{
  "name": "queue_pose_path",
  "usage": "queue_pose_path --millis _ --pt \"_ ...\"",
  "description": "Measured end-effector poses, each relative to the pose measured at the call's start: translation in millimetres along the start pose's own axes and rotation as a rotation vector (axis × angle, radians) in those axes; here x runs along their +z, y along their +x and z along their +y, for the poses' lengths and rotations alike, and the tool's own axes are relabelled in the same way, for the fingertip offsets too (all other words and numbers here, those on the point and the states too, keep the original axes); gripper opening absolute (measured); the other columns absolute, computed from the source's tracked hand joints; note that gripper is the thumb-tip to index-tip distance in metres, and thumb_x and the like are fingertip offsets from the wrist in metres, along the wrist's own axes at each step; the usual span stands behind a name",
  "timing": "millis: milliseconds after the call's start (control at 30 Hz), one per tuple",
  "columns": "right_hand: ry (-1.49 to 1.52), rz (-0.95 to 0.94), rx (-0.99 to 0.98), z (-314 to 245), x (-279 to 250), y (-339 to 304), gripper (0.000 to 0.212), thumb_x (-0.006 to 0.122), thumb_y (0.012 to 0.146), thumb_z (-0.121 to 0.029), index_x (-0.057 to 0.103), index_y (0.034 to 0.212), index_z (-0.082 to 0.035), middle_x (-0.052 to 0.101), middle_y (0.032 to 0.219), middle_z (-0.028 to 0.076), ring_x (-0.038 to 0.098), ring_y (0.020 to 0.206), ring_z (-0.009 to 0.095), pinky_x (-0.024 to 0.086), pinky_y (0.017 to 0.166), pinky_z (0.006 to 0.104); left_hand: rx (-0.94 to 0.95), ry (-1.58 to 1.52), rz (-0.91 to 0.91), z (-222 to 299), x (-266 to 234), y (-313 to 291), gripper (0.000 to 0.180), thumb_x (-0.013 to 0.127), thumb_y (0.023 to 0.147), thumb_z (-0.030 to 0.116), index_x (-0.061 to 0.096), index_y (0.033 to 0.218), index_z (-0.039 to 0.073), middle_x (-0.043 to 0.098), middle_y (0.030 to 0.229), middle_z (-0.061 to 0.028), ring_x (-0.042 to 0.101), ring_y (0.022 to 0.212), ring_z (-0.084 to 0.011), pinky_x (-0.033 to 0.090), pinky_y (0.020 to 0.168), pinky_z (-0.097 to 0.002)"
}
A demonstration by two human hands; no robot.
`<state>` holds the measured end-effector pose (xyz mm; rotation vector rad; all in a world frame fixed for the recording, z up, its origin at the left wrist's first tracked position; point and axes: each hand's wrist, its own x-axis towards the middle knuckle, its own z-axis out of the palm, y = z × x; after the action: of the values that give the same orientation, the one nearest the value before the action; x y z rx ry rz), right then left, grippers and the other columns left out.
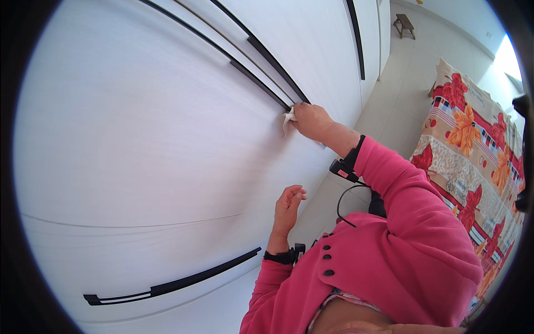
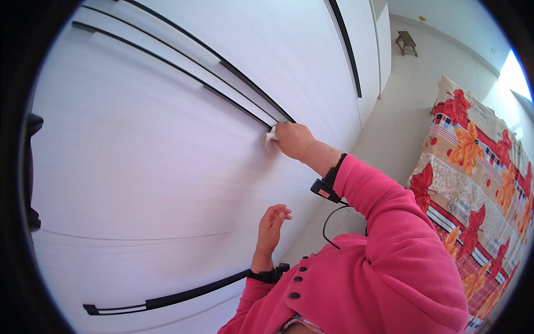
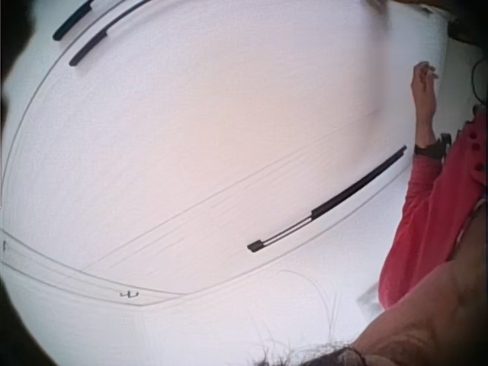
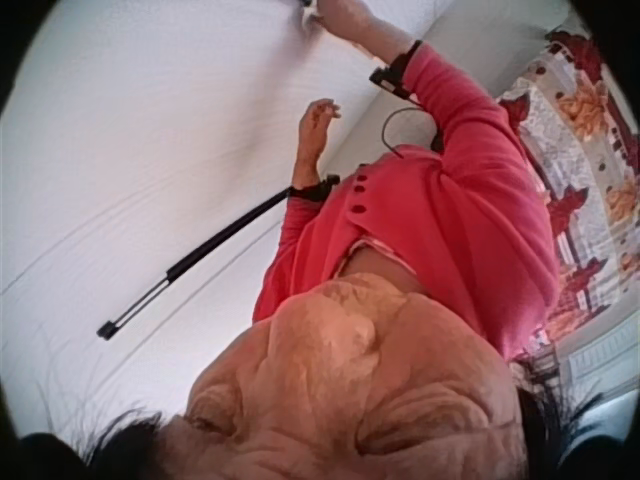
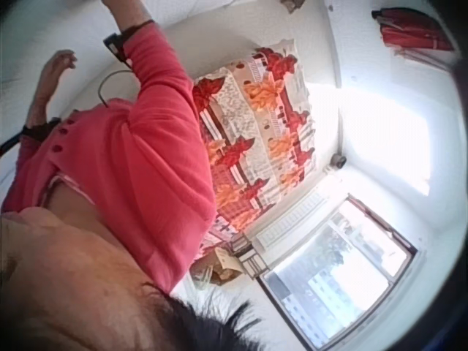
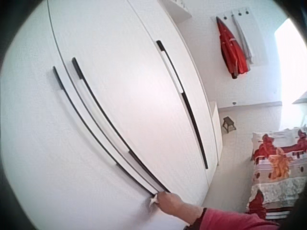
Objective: The person wipes the exterior of a white wardrobe with a cloth, moving methodically from the top edge downward across multiple doors. The person uses both hands to hold and maneuver the cloth while cleaning the surface and handles.
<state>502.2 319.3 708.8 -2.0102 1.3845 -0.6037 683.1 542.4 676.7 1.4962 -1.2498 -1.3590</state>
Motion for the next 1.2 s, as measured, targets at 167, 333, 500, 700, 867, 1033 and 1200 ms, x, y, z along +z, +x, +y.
queue_pose_path --millis 167,333,500,700,867,1033,1200 --pt "0.098 0.452 -0.337 -85 -88 -18 0.024 0.068 0.088 -0.016 0.059 0.106 -0.003 0.065 0.105 0.016 0.066 0.093 0.036 0.054 0.081 0.0439 0.14 -0.002 -0.013 -10 -4 -8 0.026 0.053 0.103 0.013 0.057 0.125 -0.001 0.067 0.109 -0.01 0.064 0.095 -0.0153 0.05 0.089 -0.0296" --pt "0.28 0.823 -0.738 -151 -158 -29 0.033 0.068 0.085 -0.004 0.057 0.115 -0.008 0.062 0.118 0.011 0.064 0.099 0.036 0.054 0.083 0.0431 0.255 -0.024 0.008 -6 -5 -22 0.025 0.052 0.104 0.013 0.058 0.124 0.0 0.067 0.109 -0.0109 0.064 0.096 -0.0168 0.051 0.091 -0.0318" --pt "0.202 1.058 -1.047 -234 -213 -2 0.044 0.065 0.084 0.002 0.055 0.126 -0.009 0.058 0.131 0.008 0.062 0.108 0.035 0.054 0.088 0.0433 0.333 -0.088 0.049 12 -7 -47 0.025 0.053 0.104 0.016 0.059 0.122 0.0 0.067 0.107 -0.011 0.064 0.095 -0.0176 0.052 0.091 -0.0336" --pt "-0.063 1.145 -1.116 -270 -229 30 0.068 0.074 0.08 -0.012 0.043 0.141 -0.004 0.047 0.143 0.021 0.047 0.132 0.039 0.044 0.107 0.0436 0.486 -0.104 0.082 63 -7 -64 0.024 0.053 0.104 0.015 0.059 0.122 0.0 0.067 0.107 -0.0105 0.063 0.096 -0.0172 0.051 0.093 -0.0337" --pt "-0.069 1.044 -1.093 -235 -187 26 0.07 0.071 0.084 -0.016 0.039 0.144 -0.001 0.037 0.151 0.023 0.034 0.142 0.04 0.031 0.118 0.046 0.657 -0.049 0.091 121 -15 -54 0.022 0.051 0.103 0.011 0.06 0.12 0.0 0.067 0.11 -0.0089 0.063 0.1 -0.0174 0.049 0.097 -0.0337" --pt "-0.161 0.938 -0.841 -194 -126 11 0.083 0.079 0.079 -0.014 0.034 0.149 -0.008 0.03 0.156 0.017 0.031 0.145 0.035 0.037 0.116 0.0419 0.72 -0.091 0.041 152 -11 -21 0.02 0.053 0.104 0.011 0.059 0.12 0.001 0.065 0.115 -0.0064 0.059 0.103 -0.0157 0.047 0.095 -0.0305" --pt "-0.016 0.82 -0.707 -146 -39 -14 0.082 0.066 0.077 0.008 0.034 0.151 -0.011 0.029 0.159 0.014 0.029 0.146 0.038 0.035 0.117 0.0422 0.66 -0.114 0.091 133 0 11 0.022 0.05 0.103 0.007 0.057 0.122 -0.001 0.064 0.113 -0.0093 0.06 0.104 -0.0164 0.047 0.097 -0.0315"
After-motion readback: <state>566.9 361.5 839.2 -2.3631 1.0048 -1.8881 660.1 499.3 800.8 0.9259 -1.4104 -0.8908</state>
